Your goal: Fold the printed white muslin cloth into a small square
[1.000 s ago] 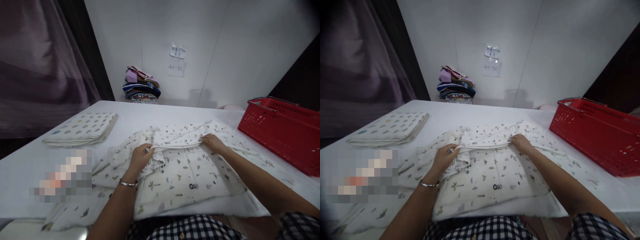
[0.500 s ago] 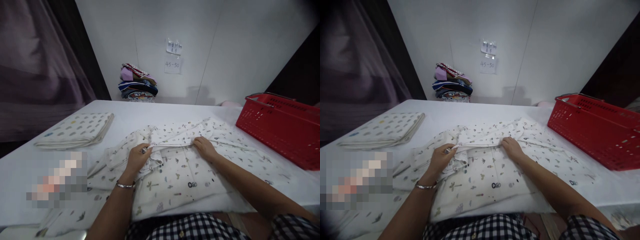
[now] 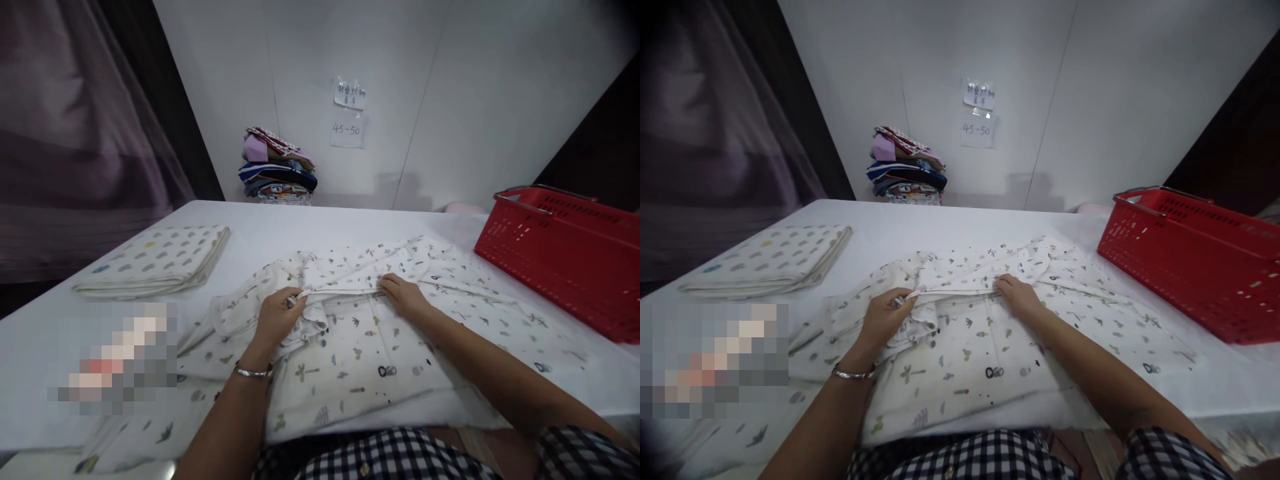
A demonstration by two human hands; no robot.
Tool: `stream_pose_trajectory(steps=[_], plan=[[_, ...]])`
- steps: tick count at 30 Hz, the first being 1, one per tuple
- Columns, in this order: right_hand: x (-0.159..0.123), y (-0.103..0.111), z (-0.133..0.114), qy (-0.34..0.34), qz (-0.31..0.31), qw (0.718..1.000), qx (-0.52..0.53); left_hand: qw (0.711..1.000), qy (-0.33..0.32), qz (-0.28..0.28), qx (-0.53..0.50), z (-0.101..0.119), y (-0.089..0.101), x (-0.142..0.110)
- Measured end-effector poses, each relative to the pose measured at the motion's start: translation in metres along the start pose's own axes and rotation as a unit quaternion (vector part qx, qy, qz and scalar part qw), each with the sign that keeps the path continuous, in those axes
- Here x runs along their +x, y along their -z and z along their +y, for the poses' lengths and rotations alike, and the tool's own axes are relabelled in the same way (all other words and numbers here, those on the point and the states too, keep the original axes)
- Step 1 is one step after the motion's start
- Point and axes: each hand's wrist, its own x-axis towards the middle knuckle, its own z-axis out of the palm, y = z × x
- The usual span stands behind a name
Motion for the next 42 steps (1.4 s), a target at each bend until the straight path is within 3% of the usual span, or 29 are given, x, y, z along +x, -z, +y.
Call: stream_pose_trajectory(steps=[4, 11, 26, 32, 37, 42], plan=[[0.004, -0.004, -0.002, 0.005, -0.004, 1.0, -0.016, 1.0, 0.0, 0.004, 0.004, 0.0, 0.0, 0.0], [-0.004, -0.007, 0.008, -0.01, 0.045, 0.999, -0.017, 1.0, 0.017, -0.002, -0.001, -0.001, 0.0, 0.0], [-0.021, -0.017, 0.016, 0.011, 0.012, 1.0, 0.026, 1.0, 0.002, 0.005, 0.017, -0.003, -0.002, 0.0], [-0.017, -0.015, 0.009, 0.022, -0.022, 0.999, 0.026, 1.0, -0.004, 0.007, 0.013, -0.003, -0.002, 0.0], [-0.013, -0.014, 0.004, 0.031, -0.011, 0.999, 0.017, 1.0, 0.005, 0.003, 0.012, -0.002, -0.001, 0.0], [-0.006, -0.016, 0.0, -0.001, -0.022, 0.999, -0.027, 1.0, -0.002, 0.008, 0.01, -0.004, -0.002, 0.0]])
